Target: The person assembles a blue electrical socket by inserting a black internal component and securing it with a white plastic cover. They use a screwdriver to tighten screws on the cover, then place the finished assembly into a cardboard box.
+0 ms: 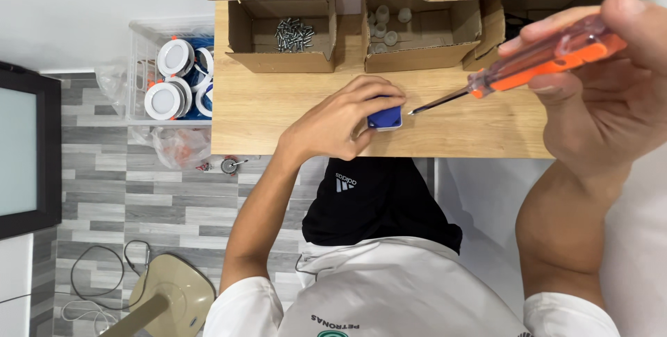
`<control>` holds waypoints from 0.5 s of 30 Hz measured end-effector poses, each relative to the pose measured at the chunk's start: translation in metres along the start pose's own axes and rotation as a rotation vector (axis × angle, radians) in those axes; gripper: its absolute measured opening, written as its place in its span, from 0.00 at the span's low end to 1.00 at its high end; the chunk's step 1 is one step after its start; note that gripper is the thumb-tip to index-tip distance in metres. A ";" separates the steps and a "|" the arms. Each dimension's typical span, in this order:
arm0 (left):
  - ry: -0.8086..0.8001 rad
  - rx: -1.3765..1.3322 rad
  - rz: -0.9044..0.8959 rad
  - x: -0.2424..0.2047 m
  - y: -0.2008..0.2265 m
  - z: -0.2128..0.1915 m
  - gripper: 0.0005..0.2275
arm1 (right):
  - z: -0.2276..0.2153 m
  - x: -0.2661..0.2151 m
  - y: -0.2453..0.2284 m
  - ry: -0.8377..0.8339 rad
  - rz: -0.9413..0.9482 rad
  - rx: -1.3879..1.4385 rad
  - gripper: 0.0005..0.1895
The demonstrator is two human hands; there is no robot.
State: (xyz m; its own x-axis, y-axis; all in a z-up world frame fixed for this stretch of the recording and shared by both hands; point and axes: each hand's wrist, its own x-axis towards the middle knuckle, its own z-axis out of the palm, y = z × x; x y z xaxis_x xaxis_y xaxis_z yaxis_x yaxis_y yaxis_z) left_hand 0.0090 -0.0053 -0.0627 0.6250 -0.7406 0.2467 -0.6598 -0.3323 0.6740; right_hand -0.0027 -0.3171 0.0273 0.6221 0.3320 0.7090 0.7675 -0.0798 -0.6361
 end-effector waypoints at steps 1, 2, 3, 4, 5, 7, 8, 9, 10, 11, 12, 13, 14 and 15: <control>0.014 -0.001 -0.014 -0.001 0.001 -0.001 0.27 | 0.002 0.001 0.003 0.021 -0.017 -0.014 0.27; 0.027 -0.003 -0.029 -0.003 0.001 -0.001 0.23 | 0.005 0.002 0.005 0.042 -0.034 -0.028 0.27; 0.029 -0.005 -0.030 -0.006 0.001 0.001 0.23 | 0.006 0.003 0.006 0.040 -0.033 -0.029 0.27; 0.042 0.021 -0.053 -0.008 0.000 0.003 0.25 | 0.007 0.005 0.007 0.040 -0.047 -0.032 0.26; 0.054 0.046 -0.076 -0.009 -0.001 0.004 0.28 | 0.009 0.007 0.008 0.039 -0.061 -0.036 0.25; 0.091 0.040 -0.092 -0.011 -0.002 0.009 0.28 | 0.010 0.008 0.013 0.042 -0.080 -0.037 0.25; 0.126 0.032 -0.111 -0.012 -0.002 0.012 0.29 | 0.010 0.009 0.015 0.044 -0.097 -0.037 0.24; 0.125 0.030 -0.112 -0.013 -0.002 0.015 0.29 | 0.012 0.010 0.014 0.044 -0.094 -0.037 0.24; 0.154 0.029 -0.119 -0.013 -0.003 0.018 0.29 | 0.013 0.012 0.013 0.039 -0.089 -0.041 0.24; 0.183 0.027 -0.126 -0.014 -0.004 0.021 0.29 | 0.015 0.014 0.011 0.034 -0.083 -0.044 0.23; 0.184 0.029 -0.125 -0.015 -0.004 0.023 0.29 | 0.016 0.015 0.011 0.034 -0.084 -0.045 0.23; 0.211 0.015 -0.133 -0.016 -0.004 0.025 0.29 | 0.017 0.016 0.011 0.032 -0.073 -0.059 0.23; 0.237 0.000 -0.141 -0.016 -0.004 0.028 0.29 | 0.018 0.016 0.011 0.030 -0.061 -0.075 0.23; 0.237 0.001 -0.139 -0.016 -0.004 0.029 0.29 | 0.020 0.018 0.010 0.031 -0.062 -0.076 0.23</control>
State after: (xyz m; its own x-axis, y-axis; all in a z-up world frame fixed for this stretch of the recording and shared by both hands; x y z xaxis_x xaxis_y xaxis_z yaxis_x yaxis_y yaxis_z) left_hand -0.0104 -0.0092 -0.0900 0.7897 -0.5305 0.3082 -0.5612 -0.4217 0.7122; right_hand 0.0132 -0.2936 0.0275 0.5769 0.3093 0.7560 0.8133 -0.1319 -0.5667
